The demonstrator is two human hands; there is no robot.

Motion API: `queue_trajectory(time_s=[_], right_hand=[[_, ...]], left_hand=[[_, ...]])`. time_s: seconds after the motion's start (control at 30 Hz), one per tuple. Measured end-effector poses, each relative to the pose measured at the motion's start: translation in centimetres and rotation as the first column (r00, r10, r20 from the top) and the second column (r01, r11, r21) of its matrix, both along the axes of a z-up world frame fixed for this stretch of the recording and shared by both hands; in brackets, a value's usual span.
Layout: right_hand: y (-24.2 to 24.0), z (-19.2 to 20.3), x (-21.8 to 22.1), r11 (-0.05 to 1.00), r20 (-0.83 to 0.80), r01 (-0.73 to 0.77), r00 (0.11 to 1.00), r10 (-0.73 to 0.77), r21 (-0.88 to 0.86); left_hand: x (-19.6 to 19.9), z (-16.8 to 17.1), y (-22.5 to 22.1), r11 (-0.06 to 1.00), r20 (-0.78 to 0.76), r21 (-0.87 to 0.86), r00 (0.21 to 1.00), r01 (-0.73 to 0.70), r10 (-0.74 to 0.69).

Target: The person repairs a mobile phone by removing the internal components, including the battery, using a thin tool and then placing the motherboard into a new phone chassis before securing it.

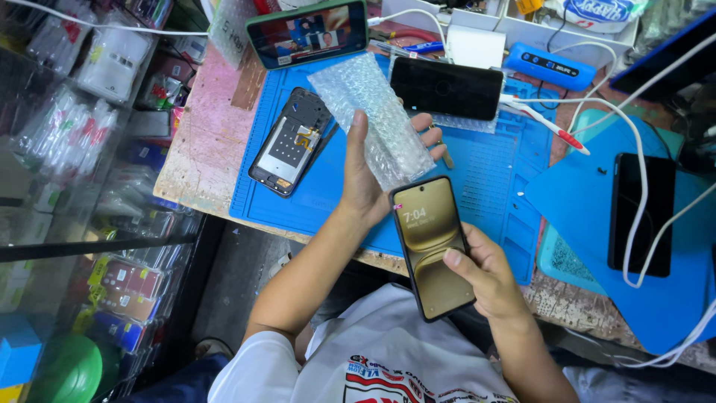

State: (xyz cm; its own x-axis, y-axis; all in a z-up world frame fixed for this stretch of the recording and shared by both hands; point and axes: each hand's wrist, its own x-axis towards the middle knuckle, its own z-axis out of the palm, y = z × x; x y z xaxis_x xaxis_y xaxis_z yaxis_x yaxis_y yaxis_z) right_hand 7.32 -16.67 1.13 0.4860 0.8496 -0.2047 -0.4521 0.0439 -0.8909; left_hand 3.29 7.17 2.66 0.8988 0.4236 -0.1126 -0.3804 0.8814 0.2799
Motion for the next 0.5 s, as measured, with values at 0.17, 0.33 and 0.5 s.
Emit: queue_trajectory(time_s=[0.17,0.33,0.5], right_hand=[[-0.7,0.2,1.6,0.983,0.015,-0.181,0.983,0.181,-0.037],[-1.3,0.0,2.1,0.988,0.019,-0.148,0.989,0.148,-0.044],[-1.1,0.0,1.4,0.993,0.076,-0.110,0.991,0.114,-0.052]], left_hand=[[-0.9,0.8,-0.7,0.977,0.179,0.029,0.960,0.213,-0.215],[-1.7,1.6,-0.2,0.955,0.188,0.056,0.936,0.291,-0.297],[-2.4,2.0,-0.9,0.973,0.208,0.120,0.953,0.197,-0.219]])
